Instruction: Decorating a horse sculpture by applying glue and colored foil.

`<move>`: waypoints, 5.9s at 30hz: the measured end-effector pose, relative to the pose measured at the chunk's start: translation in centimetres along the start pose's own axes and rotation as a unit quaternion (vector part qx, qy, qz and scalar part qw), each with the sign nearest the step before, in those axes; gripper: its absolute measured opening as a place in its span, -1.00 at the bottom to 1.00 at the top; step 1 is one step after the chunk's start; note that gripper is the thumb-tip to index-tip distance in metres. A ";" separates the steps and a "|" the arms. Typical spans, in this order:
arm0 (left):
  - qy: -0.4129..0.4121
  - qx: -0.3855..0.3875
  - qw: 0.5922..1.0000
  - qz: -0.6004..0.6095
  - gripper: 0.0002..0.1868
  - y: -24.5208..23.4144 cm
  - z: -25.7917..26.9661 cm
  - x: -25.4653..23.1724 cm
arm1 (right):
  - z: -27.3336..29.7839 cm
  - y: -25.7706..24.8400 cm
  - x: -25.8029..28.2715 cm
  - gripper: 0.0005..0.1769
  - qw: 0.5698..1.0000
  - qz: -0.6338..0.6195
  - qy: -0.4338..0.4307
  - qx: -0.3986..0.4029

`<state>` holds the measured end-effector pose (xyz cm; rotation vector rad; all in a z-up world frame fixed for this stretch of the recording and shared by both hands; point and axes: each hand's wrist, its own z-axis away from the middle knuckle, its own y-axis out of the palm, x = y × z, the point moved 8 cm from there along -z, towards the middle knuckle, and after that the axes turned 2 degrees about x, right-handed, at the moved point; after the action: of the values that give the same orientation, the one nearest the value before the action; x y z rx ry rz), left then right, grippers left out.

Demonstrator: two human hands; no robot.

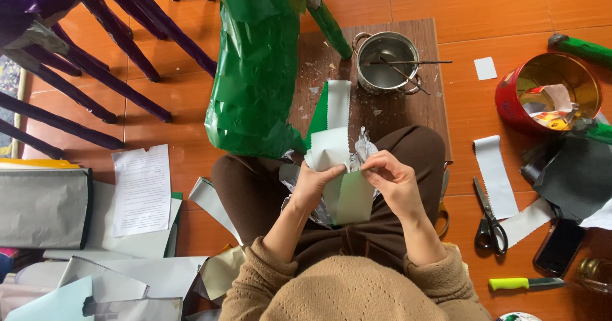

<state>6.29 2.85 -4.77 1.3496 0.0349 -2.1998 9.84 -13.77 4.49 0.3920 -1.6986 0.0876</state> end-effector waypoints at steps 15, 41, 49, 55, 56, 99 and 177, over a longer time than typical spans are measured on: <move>0.236 0.191 0.942 -0.144 -0.40 3.0 3.1 -3.7 | 0.7 -1.5 -1.3 -0.82 0.992 0.024 0.033 -0.116; 0.198 0.105 0.957 -0.183 -0.55 -0.6 5.7 -5.1 | -0.2 3.0 -4.2 -0.84 0.996 -0.066 0.056 -0.030; 0.159 -0.129 0.966 -0.158 -0.44 -13.4 12.0 -11.5 | -0.7 8.2 -3.7 -0.60 0.978 -0.168 0.121 0.029; 0.177 -0.438 0.879 -0.055 -0.36 -36.7 15.1 -5.8 | -0.3 18.0 -3.7 -0.85 0.965 -0.151 0.064 0.204; 0.115 -0.497 0.800 -0.317 -0.33 -39.6 16.8 -5.2 | -0.1 19.8 -3.9 -0.86 0.965 -0.128 0.073 0.216; 0.528 -0.478 0.636 -0.298 -0.81 -22.1 21.8 -12.7 | 3.5 30.3 -8.2 -0.82 0.943 -0.046 0.137 0.300; 0.204 0.232 0.948 0.071 -0.67 4.0 9.5 -14.0 | -3.0 10.6 16.6 -0.66 0.744 0.492 -0.451 0.022</move>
<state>5.19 2.76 12.59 1.9805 -0.4390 -1.8356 7.58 -6.45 22.86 -0.6063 -2.7138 0.8293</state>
